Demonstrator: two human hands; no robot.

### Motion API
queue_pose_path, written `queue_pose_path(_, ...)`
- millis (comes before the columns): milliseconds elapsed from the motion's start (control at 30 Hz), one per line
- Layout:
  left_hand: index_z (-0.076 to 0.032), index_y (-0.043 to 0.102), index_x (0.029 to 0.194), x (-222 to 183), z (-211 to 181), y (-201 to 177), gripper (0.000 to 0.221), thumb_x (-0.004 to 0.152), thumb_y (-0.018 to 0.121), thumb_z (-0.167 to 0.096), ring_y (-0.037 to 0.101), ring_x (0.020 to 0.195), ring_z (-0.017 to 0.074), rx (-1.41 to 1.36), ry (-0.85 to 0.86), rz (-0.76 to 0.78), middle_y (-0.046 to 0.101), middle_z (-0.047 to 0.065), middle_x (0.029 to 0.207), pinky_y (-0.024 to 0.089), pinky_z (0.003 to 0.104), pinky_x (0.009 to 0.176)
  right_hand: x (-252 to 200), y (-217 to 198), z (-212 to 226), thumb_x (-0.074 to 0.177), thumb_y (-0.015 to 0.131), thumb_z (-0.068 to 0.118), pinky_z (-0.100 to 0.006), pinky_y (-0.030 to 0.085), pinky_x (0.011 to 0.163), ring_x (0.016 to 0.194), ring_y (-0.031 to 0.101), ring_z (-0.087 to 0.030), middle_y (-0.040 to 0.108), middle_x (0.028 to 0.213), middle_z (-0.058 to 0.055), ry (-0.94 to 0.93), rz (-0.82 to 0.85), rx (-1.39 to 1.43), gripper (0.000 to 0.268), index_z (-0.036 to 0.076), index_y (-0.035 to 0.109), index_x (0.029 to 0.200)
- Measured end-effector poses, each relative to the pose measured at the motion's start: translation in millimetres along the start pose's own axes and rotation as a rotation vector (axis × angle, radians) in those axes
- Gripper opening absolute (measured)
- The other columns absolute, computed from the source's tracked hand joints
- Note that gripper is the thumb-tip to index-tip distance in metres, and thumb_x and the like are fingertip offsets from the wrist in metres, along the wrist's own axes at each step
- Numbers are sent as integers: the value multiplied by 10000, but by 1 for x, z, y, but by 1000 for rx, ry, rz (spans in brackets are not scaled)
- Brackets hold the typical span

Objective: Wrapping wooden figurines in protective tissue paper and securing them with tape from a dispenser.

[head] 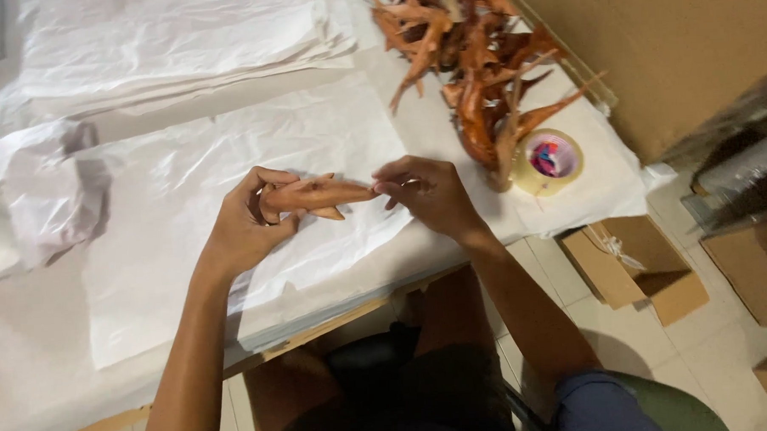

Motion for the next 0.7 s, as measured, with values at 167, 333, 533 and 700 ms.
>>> queue_pose_path(167,-189,761,1242,-30,-17,-25,481,781,874,-112,548,682,164,449,19,-30,681,88,1023,494,292,649,3,39,-4,955,732,83,-323,672,693,818,783,-235,763,924,-149,-80,74,-87,134,-1,730,1059)
queue_pose_path(333,-144,733,1279,-50,24,-76,465,828,824,-81,560,668,258,574,88,-166,641,162,1043,493,364,646,-17,73,8,971,693,89,-490,516,1054,1279,604,-359,601,1316,-133,-320,-58,-476,335,118,668,1304)
queue_pose_path(533,-91,690,1339,-62,38,-103,459,903,821,-150,557,759,209,567,30,-324,594,133,1069,500,338,713,-41,139,8,975,645,73,-506,513,1047,1230,607,-373,626,1233,-144,-684,204,-750,180,48,659,1153)
queue_pose_path(700,-89,672,1348,-55,47,-98,471,911,811,-196,566,814,221,491,-58,-310,605,136,1122,485,339,738,-45,169,4,1072,528,322,-659,339,1139,1385,493,-430,516,1480,-230,-329,465,-827,503,113,455,1524)
Point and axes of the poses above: each hand's wrist, its own x-axis towards the middle knuckle, its own y-axis out of the palm, z = x × y, the point moved 1 cm from there along x, towards the middle knuckle
